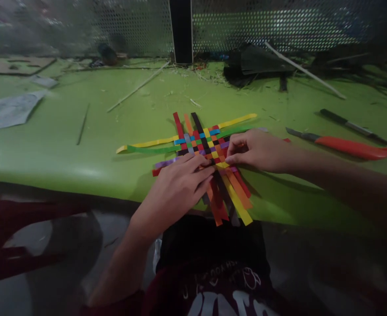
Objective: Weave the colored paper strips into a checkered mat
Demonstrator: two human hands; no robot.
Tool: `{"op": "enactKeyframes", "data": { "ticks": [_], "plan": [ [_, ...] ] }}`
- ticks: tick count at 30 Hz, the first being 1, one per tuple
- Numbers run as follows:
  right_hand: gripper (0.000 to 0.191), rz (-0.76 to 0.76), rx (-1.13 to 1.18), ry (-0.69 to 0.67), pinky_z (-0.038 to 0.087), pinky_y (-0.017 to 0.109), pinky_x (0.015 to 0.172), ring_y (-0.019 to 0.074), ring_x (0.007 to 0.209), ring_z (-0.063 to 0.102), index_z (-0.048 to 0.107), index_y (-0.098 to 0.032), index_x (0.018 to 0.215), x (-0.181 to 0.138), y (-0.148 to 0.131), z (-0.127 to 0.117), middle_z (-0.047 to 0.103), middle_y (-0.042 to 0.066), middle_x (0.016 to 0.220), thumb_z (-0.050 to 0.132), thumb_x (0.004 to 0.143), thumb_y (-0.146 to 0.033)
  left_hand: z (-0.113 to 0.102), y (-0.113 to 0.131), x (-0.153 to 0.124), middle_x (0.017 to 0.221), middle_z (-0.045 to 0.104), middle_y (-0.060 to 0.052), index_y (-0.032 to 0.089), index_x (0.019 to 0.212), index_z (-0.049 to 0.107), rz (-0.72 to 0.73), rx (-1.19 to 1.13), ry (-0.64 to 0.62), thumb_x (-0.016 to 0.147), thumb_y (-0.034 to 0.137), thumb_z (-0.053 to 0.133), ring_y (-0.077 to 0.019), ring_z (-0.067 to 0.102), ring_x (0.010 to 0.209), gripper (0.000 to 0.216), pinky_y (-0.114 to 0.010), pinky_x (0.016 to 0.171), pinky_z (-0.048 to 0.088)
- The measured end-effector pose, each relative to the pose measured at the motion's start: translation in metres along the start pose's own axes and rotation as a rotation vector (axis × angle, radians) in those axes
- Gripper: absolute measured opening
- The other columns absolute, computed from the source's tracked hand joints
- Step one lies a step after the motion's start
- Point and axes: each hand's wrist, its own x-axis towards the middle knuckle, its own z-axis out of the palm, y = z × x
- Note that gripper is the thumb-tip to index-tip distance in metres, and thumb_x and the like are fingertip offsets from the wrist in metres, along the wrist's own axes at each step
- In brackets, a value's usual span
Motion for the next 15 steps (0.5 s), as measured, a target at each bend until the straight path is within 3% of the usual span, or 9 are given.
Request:
{"op": "enactKeyframes", "data": {
  "ticks": [8,15],
  "plan": [
    [0.021,-0.107,-0.025,0.116,0.044,0.033,0.069,0.0183,0.077,0.06,0.064,-0.021,0.069,-0.004,0.002,0.011,0.07,0.005,0.088,0.063,0.09,-0.026,-0.013,-0.007,0.001,0.125,0.071,-0.011,0.014,0.124,0.069,0.111,0.066,-0.144,0.107,0.016,0.049,-0.0265,0.065,0.122,0.027,-0.044,0.107,0.055],
    [0.033,-0.187,0.075,0.161,0.047,0.04,0.071,0.0229,0.076,0.06,0.065,-0.025,0.068,-0.007,0.012,0.014,0.067,0.007,0.083,0.064,0.094,-0.045,-0.014,-0.012,0.004,0.122,0.069,-0.013,0.015,0.129,0.068,0.087,0.013,-0.216,0.107,0.012,0.042,-0.0282,0.065,0.113,0.034,-0.044,0.097,0.057]
  ]
}}
